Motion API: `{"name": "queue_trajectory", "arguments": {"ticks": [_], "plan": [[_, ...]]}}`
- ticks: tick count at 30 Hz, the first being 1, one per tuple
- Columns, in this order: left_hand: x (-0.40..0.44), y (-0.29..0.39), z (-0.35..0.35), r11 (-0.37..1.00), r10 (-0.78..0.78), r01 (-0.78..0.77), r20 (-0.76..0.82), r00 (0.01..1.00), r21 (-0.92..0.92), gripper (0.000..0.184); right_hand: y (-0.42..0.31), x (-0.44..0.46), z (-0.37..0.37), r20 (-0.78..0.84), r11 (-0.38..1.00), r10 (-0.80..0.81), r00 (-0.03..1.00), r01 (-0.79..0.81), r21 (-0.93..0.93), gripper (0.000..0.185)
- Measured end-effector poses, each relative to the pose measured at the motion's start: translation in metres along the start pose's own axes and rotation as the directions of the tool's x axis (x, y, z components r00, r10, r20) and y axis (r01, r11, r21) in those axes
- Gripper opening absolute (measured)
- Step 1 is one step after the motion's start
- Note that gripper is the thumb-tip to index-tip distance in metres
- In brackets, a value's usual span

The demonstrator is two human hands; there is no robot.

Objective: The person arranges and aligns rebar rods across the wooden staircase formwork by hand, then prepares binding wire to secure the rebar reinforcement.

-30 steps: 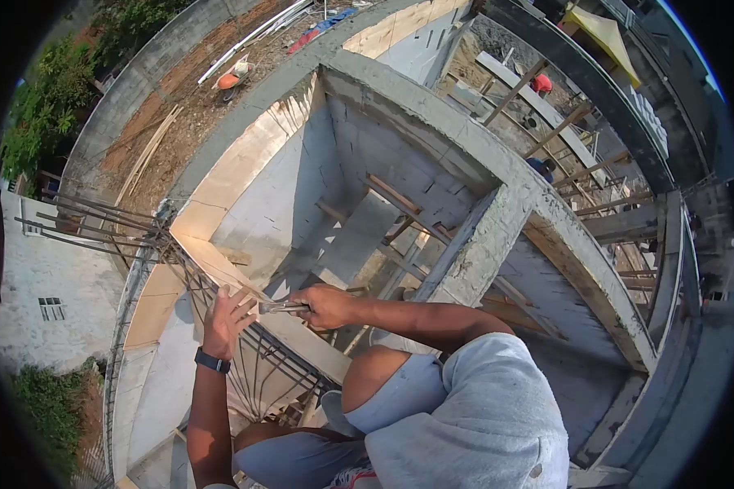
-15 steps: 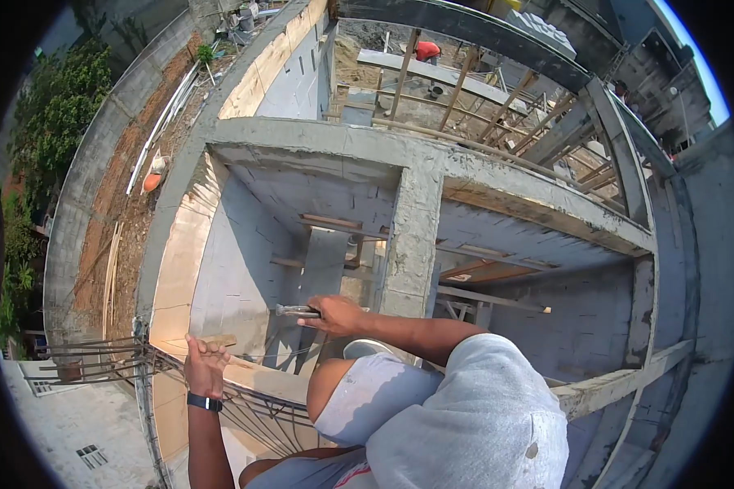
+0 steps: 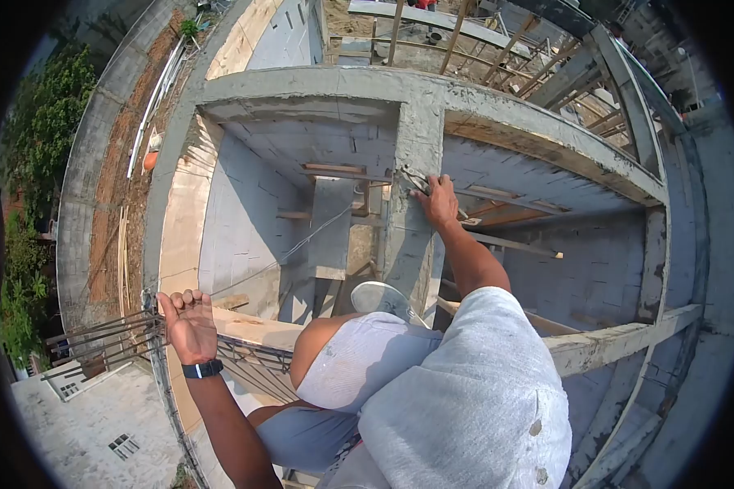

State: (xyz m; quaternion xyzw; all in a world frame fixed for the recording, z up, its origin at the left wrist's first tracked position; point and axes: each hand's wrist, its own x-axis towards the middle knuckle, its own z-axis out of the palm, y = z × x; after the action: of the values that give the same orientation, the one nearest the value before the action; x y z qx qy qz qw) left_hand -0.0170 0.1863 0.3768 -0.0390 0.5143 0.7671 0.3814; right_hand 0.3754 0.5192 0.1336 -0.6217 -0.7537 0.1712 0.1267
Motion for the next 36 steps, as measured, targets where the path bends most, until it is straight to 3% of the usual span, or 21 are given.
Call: {"name": "queue_trajectory", "arguments": {"ticks": [5, 8, 11, 12, 13, 15, 17, 18, 19, 20, 22, 24, 27, 36], "plan": [[-0.004, -0.003, -0.017, 0.995, -0.097, 0.095, -0.083, 0.992, -0.021, 0.043, 0.006, 0.014, 0.004, 0.052, 0.976, -0.197, 0.979, 0.201, -0.087, 0.061], [-0.004, 0.006, -0.016, 0.998, -0.018, 0.008, -0.155, 0.988, -0.064, 0.047, -0.01, 0.008, 0.003, -0.002, 0.946, -0.283, 0.959, 0.279, -0.164, 0.063], [-0.015, 0.027, -0.012, 0.994, -0.008, 0.023, 0.134, 0.991, -0.111, 0.047, -0.045, 0.007, -0.002, -0.146, 0.959, -0.283, 0.948, 0.277, -0.06, 0.063], [-0.021, 0.03, -0.001, 0.994, 0.029, -0.025, 0.038, 0.999, -0.102, 0.048, -0.061, 0.011, -0.005, -0.205, 0.925, -0.356, 0.912, 0.376, 0.062, 0.058], [-0.025, 0.032, 0.007, 0.995, 0.068, -0.064, 0.048, 0.997, -0.071, 0.049, -0.098, 0.009, -0.029, -0.11, 0.885, -0.325, 0.939, 0.343, 0.316, 0.053], [-0.033, 0.037, 0.013, 0.992, 0.128, -0.129, 0.068, 0.989, 0.005, 0.05, -0.196, -0.021, -0.108, 0.127, 0.675, -0.317, 0.94, 0.13, 0.727, 0.046], [-0.031, 0.037, 0.011, 0.987, 0.141, -0.145, 0.058, 0.988, 0.066, 0.053, -0.265, -0.049, -0.167, 0.023, 0.459, -0.619, 0.785, 0.338, 0.821, 0.036], [-0.029, 0.036, 0.01, 0.986, 0.138, -0.142, 0.054, 0.989, 0.082, 0.054, -0.297, -0.066, -0.201, -0.016, 0.212, -0.776, 0.631, 0.285, 0.935, 0.036], [-0.025, 0.035, 0.008, 0.986, 0.132, -0.136, 0.047, 0.99, 0.098, 0.054, -0.325, -0.087, -0.233, -0.097, -0.025, -0.885, 0.456, 0.16, 0.987, 0.035], [-0.019, 0.032, 0.003, 0.989, 0.119, -0.124, 0.059, 0.991, 0.082, 0.054, -0.348, -0.108, -0.257, -0.152, -0.183, -0.936, 0.317, -0.071, 0.981, 0.035], [-0.007, 0.028, -0.009, 0.995, 0.075, -0.081, 0.085, 0.994, 0.063, 0.055, -0.388, -0.147, -0.289, -0.333, -0.375, -0.927, 0.175, -0.37, 0.85, 0.039], [-0.016, 0.033, 0.002, 0.989, 0.114, -0.12, 0.066, 0.991, 0.092, 0.055, -0.408, -0.173, -0.303, -0.448, -0.398, -0.894, 0.023, -0.501, 0.768, 0.037], [-0.026, 0.038, 0.005, 0.981, 0.144, -0.151, 0.062, 0.988, 0.123, 0.056, -0.411, -0.185, -0.307, -0.494, -0.388, -0.865, -0.088, -0.507, 0.77, 0.034], [-0.036, 0.038, 0.001, 0.972, 0.16, -0.177, 0.111, 0.981, 0.155, 0.06, -0.395, -0.188, -0.315, -0.476, -0.403, -0.874, -0.099, -0.402, 0.822, 0.026]]}}
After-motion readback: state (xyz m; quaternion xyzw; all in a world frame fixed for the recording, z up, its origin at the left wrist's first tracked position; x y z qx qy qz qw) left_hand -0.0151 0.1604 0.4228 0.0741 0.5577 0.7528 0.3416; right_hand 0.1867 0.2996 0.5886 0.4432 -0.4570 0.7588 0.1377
